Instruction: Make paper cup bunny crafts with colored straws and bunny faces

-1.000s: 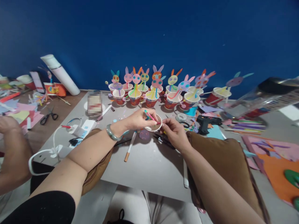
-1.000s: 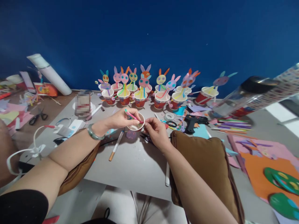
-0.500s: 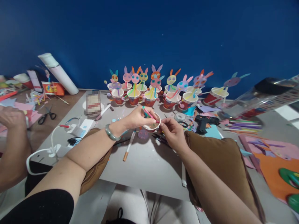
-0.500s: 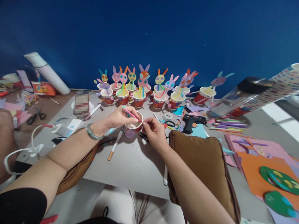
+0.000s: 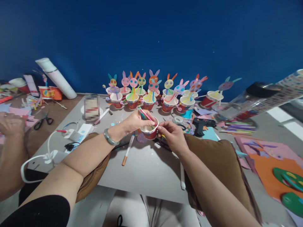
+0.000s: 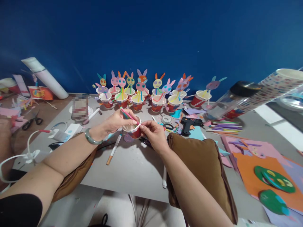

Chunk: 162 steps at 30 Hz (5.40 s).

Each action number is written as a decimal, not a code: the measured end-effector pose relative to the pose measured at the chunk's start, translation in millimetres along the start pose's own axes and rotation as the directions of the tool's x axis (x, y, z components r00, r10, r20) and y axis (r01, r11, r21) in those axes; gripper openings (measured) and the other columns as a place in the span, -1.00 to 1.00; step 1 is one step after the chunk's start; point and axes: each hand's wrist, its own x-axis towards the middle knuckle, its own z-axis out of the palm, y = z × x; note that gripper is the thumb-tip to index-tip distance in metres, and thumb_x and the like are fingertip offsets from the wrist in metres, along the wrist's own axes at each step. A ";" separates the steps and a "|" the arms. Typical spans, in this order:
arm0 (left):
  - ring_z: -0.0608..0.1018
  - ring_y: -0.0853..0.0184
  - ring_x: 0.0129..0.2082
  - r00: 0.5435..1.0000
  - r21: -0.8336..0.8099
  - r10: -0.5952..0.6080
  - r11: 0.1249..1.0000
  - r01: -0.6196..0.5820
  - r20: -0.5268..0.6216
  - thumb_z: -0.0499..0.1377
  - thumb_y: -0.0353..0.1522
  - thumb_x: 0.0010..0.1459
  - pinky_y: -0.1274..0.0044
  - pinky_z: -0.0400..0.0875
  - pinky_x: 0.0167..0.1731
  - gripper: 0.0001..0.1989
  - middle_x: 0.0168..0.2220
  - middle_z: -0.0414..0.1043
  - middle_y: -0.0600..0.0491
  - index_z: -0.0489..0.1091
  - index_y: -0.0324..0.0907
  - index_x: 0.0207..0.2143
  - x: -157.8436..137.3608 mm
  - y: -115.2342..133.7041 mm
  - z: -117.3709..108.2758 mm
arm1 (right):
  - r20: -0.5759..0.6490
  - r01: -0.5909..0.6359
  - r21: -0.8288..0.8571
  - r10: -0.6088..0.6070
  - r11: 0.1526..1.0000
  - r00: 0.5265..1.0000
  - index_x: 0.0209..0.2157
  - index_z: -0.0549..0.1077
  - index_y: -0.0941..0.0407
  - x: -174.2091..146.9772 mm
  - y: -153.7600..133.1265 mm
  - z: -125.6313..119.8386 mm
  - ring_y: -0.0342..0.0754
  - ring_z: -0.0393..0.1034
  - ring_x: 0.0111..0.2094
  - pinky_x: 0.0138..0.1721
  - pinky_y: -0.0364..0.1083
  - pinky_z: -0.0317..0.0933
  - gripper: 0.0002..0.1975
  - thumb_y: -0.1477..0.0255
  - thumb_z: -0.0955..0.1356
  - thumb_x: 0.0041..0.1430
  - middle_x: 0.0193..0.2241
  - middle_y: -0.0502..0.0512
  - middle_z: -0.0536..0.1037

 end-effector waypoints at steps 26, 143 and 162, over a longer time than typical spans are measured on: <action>0.57 0.43 -0.40 0.984 -0.041 -0.159 0.986 0.162 0.081 0.42 -0.39 -0.09 0.54 0.43 -0.28 -0.80 -0.37 0.62 0.00 0.58 -0.29 -0.36 0.3 11.3 -9.9 | -0.016 0.173 -0.190 -0.180 0.966 0.984 -0.34 0.38 0.05 -3.9 9.4 5.1 -0.12 0.32 -0.54 -0.46 -0.09 0.26 -0.57 -0.03 0.42 0.21 -0.55 -0.05 0.44; 0.58 0.39 -0.35 0.974 0.569 0.194 0.790 -0.228 0.121 0.23 -0.48 0.09 0.57 0.37 -0.31 -0.89 -0.37 0.64 0.03 0.58 -0.27 -0.36 0.8 15.9 -18.8 | 0.083 0.202 -0.518 -0.186 0.831 0.979 -0.45 0.43 0.08 -0.1 18.0 -0.4 -0.14 0.30 -0.62 -0.54 -0.13 0.16 -0.73 0.21 0.42 0.21 -0.67 -0.04 0.44; 0.51 0.43 -0.43 0.977 0.673 0.183 0.711 -0.206 0.107 0.22 -0.48 0.07 0.56 0.30 -0.38 -0.86 -0.41 0.62 0.06 0.58 -0.23 -0.32 -0.1 13.4 -20.2 | 0.102 0.346 -0.603 -0.360 0.719 0.927 -0.46 0.34 0.05 -1.3 28.3 -0.2 -0.16 0.33 -0.62 -0.53 -0.14 0.18 -0.80 0.33 0.41 0.17 -0.62 -0.06 0.46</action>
